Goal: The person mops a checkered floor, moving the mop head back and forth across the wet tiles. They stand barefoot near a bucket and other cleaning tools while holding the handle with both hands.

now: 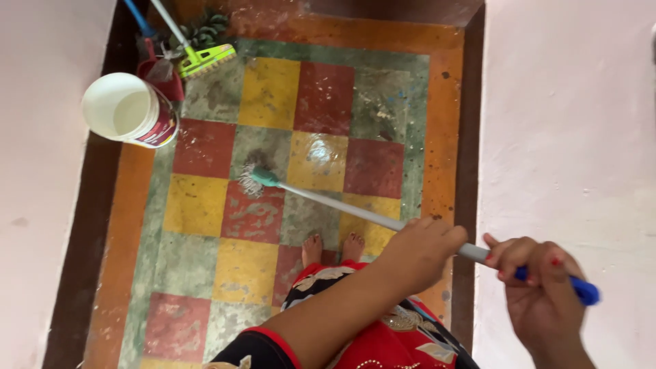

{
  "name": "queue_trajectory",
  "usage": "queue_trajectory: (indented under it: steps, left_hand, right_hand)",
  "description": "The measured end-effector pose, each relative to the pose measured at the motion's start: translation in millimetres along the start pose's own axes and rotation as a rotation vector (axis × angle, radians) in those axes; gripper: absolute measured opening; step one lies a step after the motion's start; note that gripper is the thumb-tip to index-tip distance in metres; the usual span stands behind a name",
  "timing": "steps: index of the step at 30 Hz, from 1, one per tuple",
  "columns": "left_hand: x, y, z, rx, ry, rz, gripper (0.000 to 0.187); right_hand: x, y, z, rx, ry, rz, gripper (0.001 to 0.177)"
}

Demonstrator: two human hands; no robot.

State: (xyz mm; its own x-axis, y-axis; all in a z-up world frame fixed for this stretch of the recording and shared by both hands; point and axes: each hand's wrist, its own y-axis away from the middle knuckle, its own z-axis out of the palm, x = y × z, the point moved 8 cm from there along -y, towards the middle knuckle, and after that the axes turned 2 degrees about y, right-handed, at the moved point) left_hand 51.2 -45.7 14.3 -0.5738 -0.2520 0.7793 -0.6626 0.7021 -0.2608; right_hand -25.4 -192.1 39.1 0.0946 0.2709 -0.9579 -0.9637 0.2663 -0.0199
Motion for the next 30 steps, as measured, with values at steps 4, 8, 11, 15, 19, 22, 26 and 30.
queue_trajectory:
  steps: [4, 8, 11, 15, 19, 22, 26, 30]
  left_hand:
    - [-30, 3, 17, -0.049, -0.007, -0.010, 0.022]
    - [-66, 7, 23, -0.080, -0.086, -0.071, 0.016]
    - [-93, 17, 21, -0.091, -0.161, -0.132, 0.014]
    - [-131, 27, 8, -0.077, -0.250, -0.247, 0.012]
    - [-160, 32, -3, -0.078, -0.293, -0.282, 0.013]
    - [-146, 26, -26, -0.030, -0.286, -0.256, 0.015]
    - [-115, 6, -40, 0.010, -0.224, -0.181, 0.020]
    - [-60, -14, -53, 0.039, -0.046, -0.074, 0.025]
  right_hand:
    - [21, -7, 3, 0.025, 0.017, 0.025, 0.046]
    - [51, -21, 12, 0.036, 0.032, 0.086, 0.041]
    - [80, -30, 19, 0.050, 0.026, 0.150, 0.040]
    - [114, -43, 41, 0.059, -0.017, 0.279, 0.039]
    - [122, -52, 59, 0.060, -0.016, 0.354, 0.038]
    - [111, -62, 67, 0.022, -0.018, 0.327, 0.038]
    - [54, -70, 73, 0.008, 0.064, 0.169, 0.041]
    - [-6, -61, 63, 0.087, 0.089, 0.006, 0.045]
